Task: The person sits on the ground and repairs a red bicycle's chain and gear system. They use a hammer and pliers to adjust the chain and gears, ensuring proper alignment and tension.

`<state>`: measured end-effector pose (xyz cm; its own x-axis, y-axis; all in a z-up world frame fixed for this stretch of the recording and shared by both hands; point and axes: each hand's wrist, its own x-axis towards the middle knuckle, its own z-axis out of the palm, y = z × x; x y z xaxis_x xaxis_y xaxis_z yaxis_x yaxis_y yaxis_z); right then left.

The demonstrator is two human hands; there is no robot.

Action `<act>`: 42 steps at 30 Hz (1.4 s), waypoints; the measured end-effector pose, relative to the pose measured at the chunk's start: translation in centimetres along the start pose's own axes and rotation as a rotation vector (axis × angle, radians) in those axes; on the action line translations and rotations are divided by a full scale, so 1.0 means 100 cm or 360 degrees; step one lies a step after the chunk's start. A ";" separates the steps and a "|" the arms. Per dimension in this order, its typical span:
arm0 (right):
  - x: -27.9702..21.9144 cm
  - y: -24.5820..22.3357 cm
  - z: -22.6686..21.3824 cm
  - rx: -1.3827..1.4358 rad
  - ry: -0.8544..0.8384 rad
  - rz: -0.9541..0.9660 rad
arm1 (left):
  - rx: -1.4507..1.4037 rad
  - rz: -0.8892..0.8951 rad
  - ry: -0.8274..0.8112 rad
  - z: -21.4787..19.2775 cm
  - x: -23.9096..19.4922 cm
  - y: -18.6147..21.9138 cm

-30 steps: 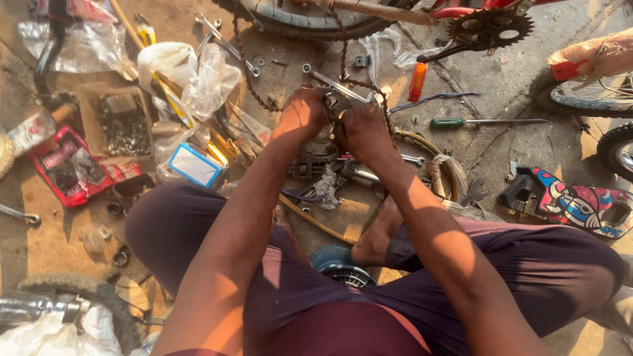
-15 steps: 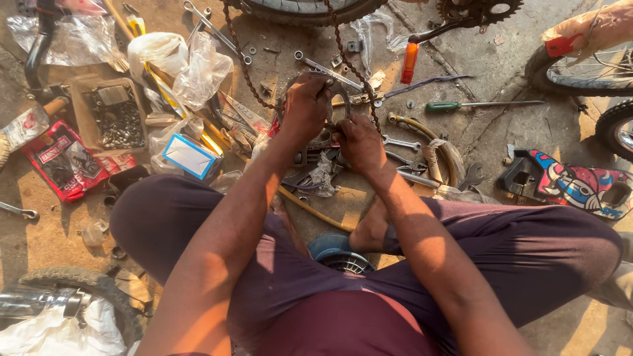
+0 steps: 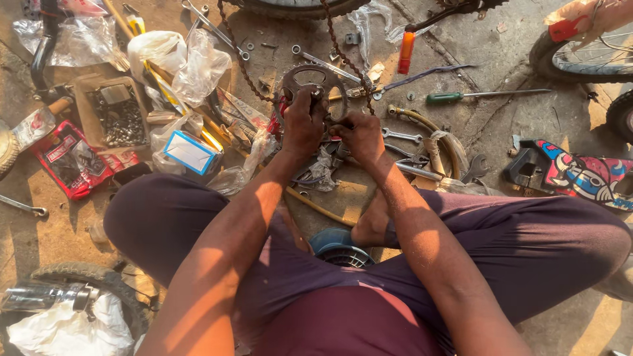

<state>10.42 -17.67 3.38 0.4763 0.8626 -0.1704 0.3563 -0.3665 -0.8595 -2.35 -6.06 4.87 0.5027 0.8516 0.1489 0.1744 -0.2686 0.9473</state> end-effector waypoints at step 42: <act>0.007 -0.001 -0.004 -0.0196 -0.0082 0.0061 | 0.0128 0.0121 -0.0432 -0.008 -0.013 -0.008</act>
<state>11.06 -17.15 3.56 0.4507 0.8627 -0.2295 0.4359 -0.4370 -0.7867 -3.86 -6.56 4.15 0.7230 0.6790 0.1273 0.1887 -0.3713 0.9091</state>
